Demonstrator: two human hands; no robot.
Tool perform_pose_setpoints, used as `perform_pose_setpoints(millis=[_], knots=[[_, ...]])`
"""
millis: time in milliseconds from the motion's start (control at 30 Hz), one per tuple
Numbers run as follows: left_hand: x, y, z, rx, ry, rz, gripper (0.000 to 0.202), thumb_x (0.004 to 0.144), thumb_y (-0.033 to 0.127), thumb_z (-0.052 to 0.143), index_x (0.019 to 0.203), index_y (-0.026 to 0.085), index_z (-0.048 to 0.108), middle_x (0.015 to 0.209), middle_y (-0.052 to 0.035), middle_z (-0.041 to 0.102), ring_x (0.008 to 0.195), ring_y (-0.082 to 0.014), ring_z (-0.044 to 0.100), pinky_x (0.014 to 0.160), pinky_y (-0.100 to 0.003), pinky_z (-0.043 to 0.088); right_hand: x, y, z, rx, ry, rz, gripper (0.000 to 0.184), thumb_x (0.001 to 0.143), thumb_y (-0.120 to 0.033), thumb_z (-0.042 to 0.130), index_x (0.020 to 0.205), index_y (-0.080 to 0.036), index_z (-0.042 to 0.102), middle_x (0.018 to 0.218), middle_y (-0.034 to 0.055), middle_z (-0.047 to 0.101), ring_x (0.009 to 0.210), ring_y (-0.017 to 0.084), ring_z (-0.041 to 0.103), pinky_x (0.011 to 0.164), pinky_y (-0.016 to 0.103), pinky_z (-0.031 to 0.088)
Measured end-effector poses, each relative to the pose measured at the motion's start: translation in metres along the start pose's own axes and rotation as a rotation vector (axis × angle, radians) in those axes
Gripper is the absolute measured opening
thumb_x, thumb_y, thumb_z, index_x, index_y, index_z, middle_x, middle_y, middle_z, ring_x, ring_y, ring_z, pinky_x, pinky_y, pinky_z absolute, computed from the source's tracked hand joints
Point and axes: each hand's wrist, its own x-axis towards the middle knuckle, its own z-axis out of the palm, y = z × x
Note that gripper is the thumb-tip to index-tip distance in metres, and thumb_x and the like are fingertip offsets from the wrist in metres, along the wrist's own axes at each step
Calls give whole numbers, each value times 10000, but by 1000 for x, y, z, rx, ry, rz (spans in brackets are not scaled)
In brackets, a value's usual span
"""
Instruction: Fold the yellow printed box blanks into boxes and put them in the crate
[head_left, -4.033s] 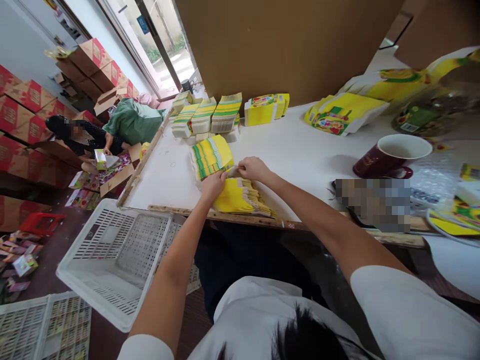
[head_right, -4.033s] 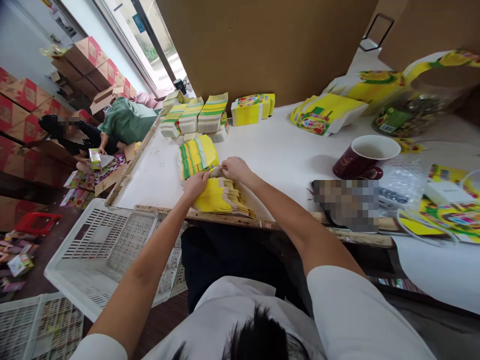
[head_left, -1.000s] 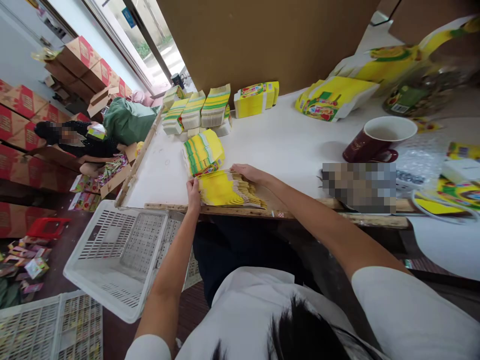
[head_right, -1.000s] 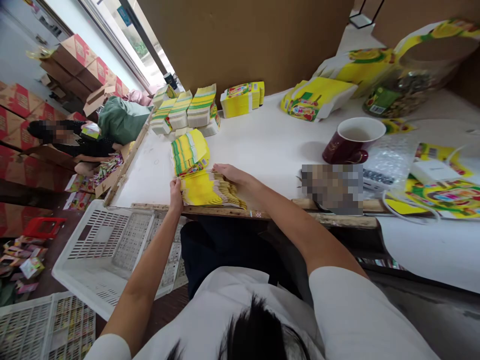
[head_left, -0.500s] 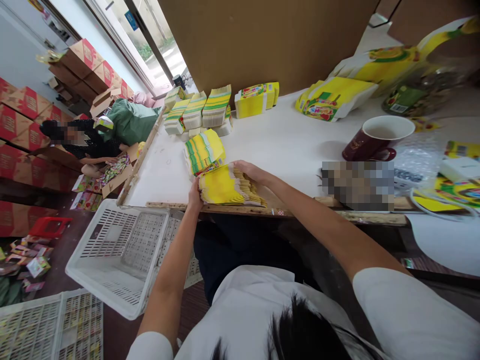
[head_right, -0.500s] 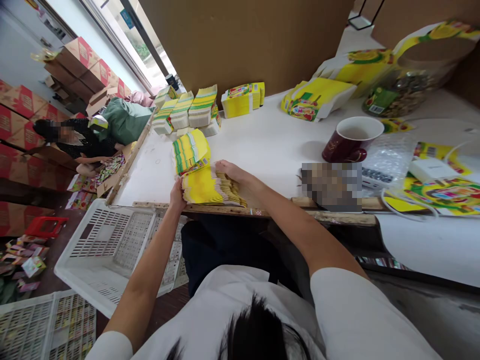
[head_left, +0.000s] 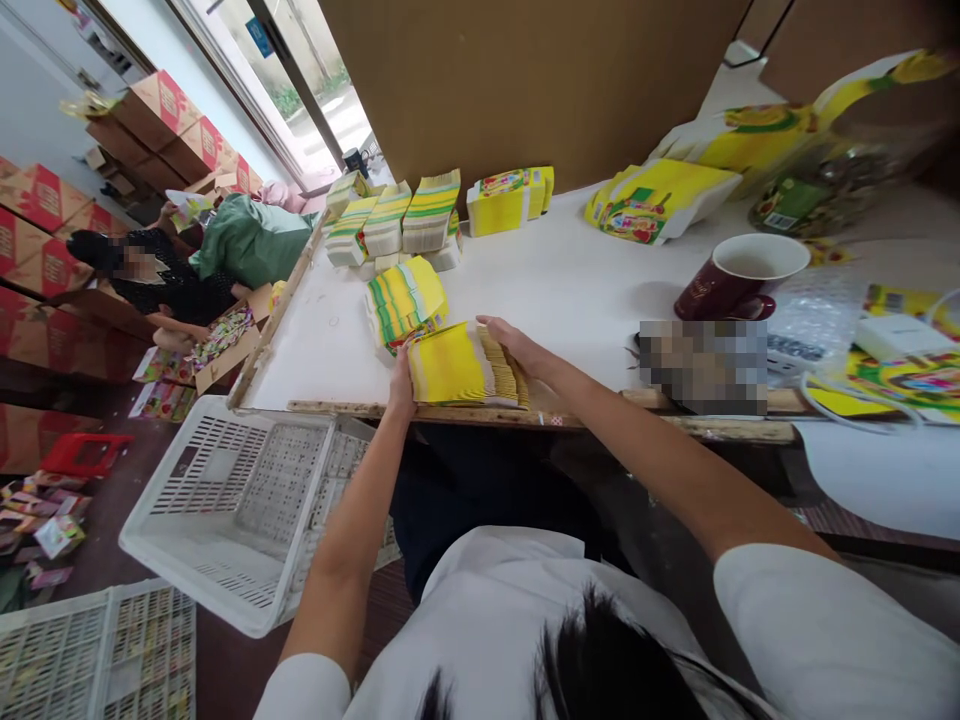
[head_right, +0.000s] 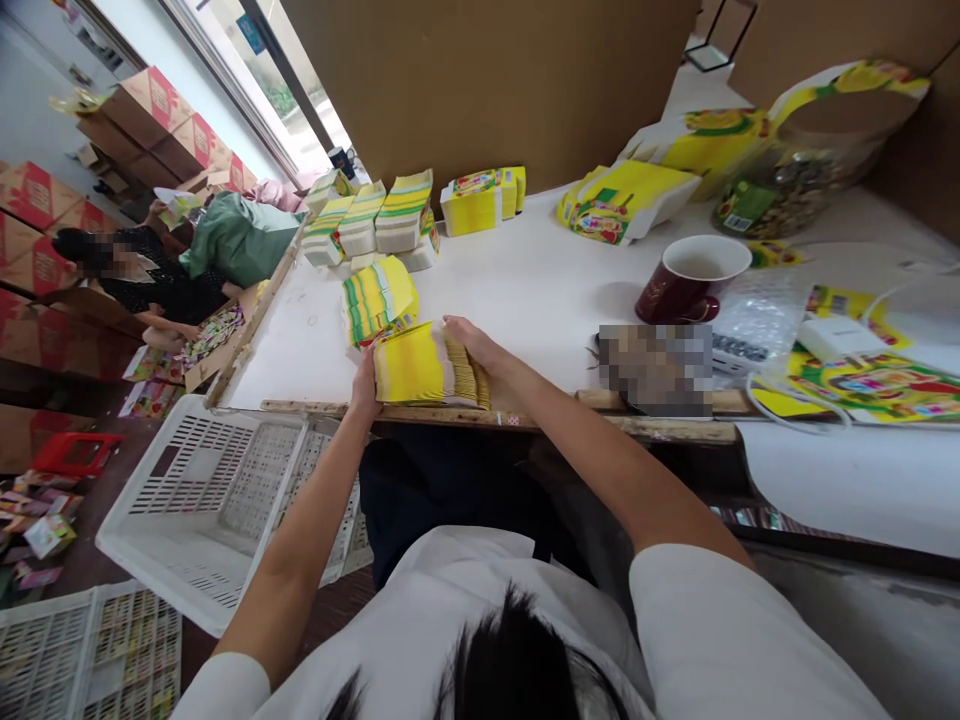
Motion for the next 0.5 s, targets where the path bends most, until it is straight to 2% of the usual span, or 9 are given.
perform_pose_setpoints(millis=[100,233,300,400,500], knots=[[-2,-1,3,-51,-14,-6,520,1018,527,373,1405,235,562,1412,-40,651,1297,-230,628,1055,-388,552,-4,1,3,-21,18,-9,711,928,-740,421,1427,-238,486,1520,104,539,1402,293,487,1196,439,383],[-3,-1,5,-83,-16,2,503,1032,497,341,1388,230,576,1435,-33,634,1334,-220,599,1077,-372,538,-15,3,3,-22,31,-2,765,932,-786,308,1425,-228,484,1523,110,534,1373,287,525,1146,405,447],[-3,-2,6,-91,-11,11,502,1039,482,319,1395,233,570,1456,-26,617,1352,-212,584,1090,-366,528,-19,4,2,-28,47,-1,765,935,-772,331,1443,-216,463,1547,117,505,1407,287,491,1184,411,403],[-4,-3,9,-87,-1,24,505,1031,511,350,1409,252,562,1449,-18,621,1367,-214,571,1101,-374,523,-20,6,2,-47,75,-8,781,923,-738,434,1485,-196,413,1614,136,414,1496,289,374,1257,426,276],[-3,-4,12,-55,12,24,513,997,560,436,1392,270,586,1392,-26,661,1341,-234,593,1106,-406,521,-17,7,-2,-49,84,-17,815,937,-729,406,1531,-174,347,1628,167,383,1506,297,362,1253,445,283]])
